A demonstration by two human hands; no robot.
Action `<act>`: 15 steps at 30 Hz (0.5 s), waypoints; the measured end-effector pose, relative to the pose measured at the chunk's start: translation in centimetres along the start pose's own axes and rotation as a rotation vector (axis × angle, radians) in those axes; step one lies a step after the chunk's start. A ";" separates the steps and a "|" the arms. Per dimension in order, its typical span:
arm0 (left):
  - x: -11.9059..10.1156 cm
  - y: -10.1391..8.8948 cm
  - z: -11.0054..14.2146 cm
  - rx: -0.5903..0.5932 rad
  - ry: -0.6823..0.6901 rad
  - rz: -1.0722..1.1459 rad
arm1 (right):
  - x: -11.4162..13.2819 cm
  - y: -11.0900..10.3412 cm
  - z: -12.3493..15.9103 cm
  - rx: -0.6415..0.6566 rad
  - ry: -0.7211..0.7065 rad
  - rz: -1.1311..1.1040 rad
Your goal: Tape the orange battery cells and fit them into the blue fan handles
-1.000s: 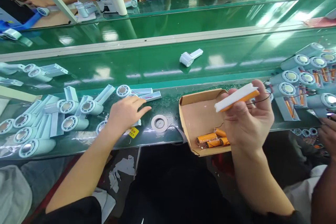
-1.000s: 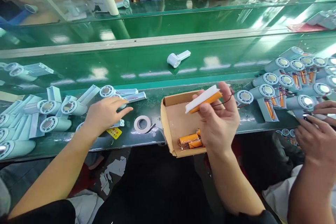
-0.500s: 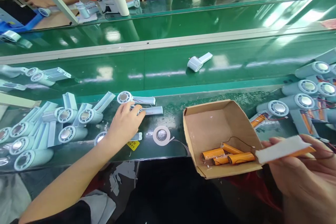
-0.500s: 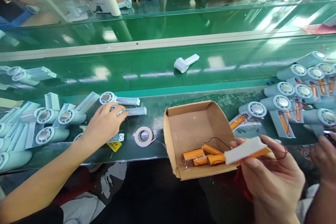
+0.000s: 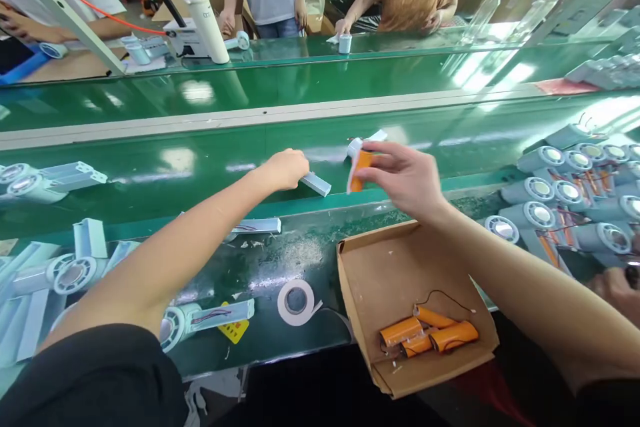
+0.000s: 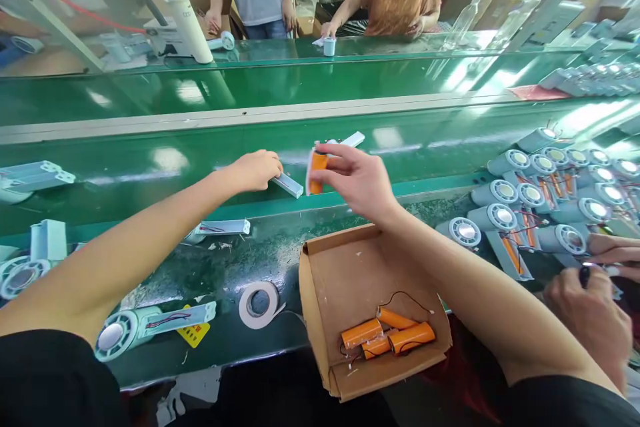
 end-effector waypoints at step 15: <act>2.7 -0.6 -1.7 -0.088 -0.179 0.388 | -4.1 9.2 -4.5 0.555 -0.087 1.198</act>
Point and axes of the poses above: each hand's wrist, its own z-axis away from the middle knuckle, its own y-axis out of the palm, x = y × z, the point moved 6 cm from there along -z, towards the middle knuckle, and after that the axes turned 2 degrees about y, right-handed, at the moved point
